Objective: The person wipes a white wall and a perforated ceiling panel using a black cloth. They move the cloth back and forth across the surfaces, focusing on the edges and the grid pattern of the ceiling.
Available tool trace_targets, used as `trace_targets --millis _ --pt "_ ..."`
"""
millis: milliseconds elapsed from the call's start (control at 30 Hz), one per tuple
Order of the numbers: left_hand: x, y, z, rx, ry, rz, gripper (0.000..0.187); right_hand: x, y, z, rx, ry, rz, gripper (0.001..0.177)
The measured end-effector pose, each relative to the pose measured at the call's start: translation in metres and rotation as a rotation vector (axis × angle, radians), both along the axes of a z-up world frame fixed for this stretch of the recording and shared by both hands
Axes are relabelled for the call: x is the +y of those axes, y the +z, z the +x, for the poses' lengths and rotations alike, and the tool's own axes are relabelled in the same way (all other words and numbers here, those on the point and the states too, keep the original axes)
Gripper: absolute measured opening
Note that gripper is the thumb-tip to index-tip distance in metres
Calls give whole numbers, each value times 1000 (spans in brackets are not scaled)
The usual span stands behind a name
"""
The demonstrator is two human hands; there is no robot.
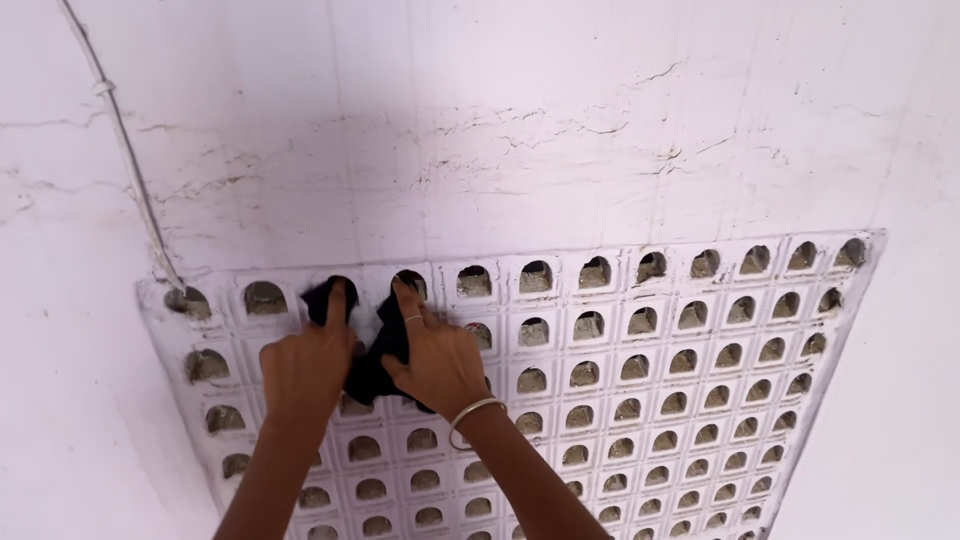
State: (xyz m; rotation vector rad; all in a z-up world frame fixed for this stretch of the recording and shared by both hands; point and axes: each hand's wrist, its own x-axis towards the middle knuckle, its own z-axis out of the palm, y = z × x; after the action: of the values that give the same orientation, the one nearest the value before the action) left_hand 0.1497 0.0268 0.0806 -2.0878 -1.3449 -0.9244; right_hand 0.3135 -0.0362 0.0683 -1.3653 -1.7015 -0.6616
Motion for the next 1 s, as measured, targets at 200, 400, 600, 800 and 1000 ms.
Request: trace_targets --millis 200,400,600,800,1000 --pt "12 -24 6 -30 131 343 63 -6 4 -25 86 -174 -220 115" --pt "11 -28 41 -407 -24 136 36 -3 -5 -30 44 -289 5 113" --pt "13 -31 29 -490 -138 232 30 -5 -3 -2 11 -51 -132 106" --pt "35 -13 -21 51 -181 331 43 3 5 -8 69 17 -149 107" --pt "56 -16 -17 284 3 428 46 -4 9 -15 -23 -143 -118 113"
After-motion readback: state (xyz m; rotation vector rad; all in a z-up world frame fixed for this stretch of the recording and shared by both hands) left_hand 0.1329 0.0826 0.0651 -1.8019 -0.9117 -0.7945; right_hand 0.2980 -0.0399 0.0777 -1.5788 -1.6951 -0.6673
